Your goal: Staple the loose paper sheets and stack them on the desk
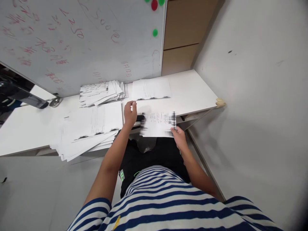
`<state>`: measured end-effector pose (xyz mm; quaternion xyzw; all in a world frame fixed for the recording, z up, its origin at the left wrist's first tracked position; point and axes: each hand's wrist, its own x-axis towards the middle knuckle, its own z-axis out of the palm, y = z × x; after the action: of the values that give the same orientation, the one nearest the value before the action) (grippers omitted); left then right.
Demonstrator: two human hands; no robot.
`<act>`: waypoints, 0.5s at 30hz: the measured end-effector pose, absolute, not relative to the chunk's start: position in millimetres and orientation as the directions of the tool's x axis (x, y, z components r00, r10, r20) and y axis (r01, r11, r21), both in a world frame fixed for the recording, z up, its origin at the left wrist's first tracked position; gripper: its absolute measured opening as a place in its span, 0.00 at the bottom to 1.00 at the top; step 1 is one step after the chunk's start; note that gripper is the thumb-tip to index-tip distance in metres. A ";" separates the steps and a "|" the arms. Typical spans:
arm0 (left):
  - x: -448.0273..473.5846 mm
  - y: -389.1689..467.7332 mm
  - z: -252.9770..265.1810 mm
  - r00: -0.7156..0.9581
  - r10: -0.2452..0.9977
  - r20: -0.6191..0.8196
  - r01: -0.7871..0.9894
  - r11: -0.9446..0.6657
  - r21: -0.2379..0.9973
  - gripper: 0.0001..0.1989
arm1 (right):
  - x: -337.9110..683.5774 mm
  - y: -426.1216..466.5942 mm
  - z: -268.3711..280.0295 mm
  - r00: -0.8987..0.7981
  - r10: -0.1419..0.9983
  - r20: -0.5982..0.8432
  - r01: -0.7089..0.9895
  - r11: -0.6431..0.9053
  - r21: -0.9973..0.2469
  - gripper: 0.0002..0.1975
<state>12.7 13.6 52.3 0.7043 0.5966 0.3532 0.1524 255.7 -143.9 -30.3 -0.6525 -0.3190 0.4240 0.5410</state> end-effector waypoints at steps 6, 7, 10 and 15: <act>-5.4 -1.0 20.6 0.112 0.974 0.195 0.904 -0.182 0.388 0.24 | 300.8 -128.2 36.2 0.469 0.882 0.054 0.284 -0.092 -0.954 0.11; -4.9 -1.5 17.5 0.093 0.974 0.205 0.914 -0.165 0.370 0.24 | 306.9 -130.4 44.6 0.487 0.869 0.090 0.312 -0.076 -0.947 0.11; -0.7 -1.4 13.7 0.046 0.974 0.223 0.927 -0.125 0.354 0.24 | 313.7 -141.7 51.1 0.574 0.812 0.108 0.231 -0.034 -0.972 0.12; 2.1 -1.5 12.1 -0.004 0.976 0.219 0.922 -0.081 0.379 0.23 | 287.6 -147.7 32.8 0.477 0.855 -0.203 -0.195 -0.122 -0.973 0.14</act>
<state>2.1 -1.5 12.1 0.7030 0.6748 0.2156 0.0624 287.6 -147.7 32.8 -0.6103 -0.2704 0.4342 0.6049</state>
